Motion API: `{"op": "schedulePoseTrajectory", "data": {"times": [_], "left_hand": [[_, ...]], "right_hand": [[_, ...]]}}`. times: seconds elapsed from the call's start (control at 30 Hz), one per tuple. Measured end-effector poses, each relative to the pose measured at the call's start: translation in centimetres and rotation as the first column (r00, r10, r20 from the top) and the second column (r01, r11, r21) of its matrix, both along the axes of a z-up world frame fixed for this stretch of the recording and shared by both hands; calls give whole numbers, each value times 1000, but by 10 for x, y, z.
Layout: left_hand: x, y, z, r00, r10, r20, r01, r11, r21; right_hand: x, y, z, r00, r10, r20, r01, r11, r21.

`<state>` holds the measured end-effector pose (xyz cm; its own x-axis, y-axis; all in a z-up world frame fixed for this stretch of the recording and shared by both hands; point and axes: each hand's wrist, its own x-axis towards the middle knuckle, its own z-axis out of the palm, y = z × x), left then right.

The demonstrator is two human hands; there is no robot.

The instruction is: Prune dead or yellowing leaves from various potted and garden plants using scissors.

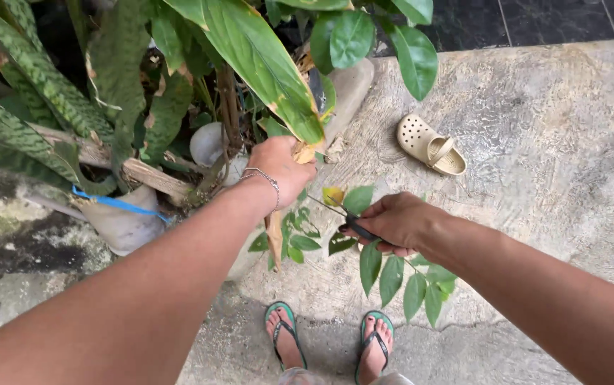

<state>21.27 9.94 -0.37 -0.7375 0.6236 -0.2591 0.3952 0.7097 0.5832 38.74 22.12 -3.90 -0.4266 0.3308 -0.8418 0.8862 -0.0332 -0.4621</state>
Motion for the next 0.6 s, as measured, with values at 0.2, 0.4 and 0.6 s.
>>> {"op": "schedulePoseTrajectory", "data": {"times": [0.2,0.4,0.6], "left_hand": [[-26,13,-10,992,-121,30,122,992,-19],[-41,33,-33,961,-274,19,275,959,-70],[-48,66,-73,902,-418,106,431,881,-195]], "right_hand": [[-8,5,0,996,-88,-27,88,996,-9],[-12,-8,4,988,-151,-12,151,988,6],[-5,-23,2,971,-237,-42,239,967,90]]}}
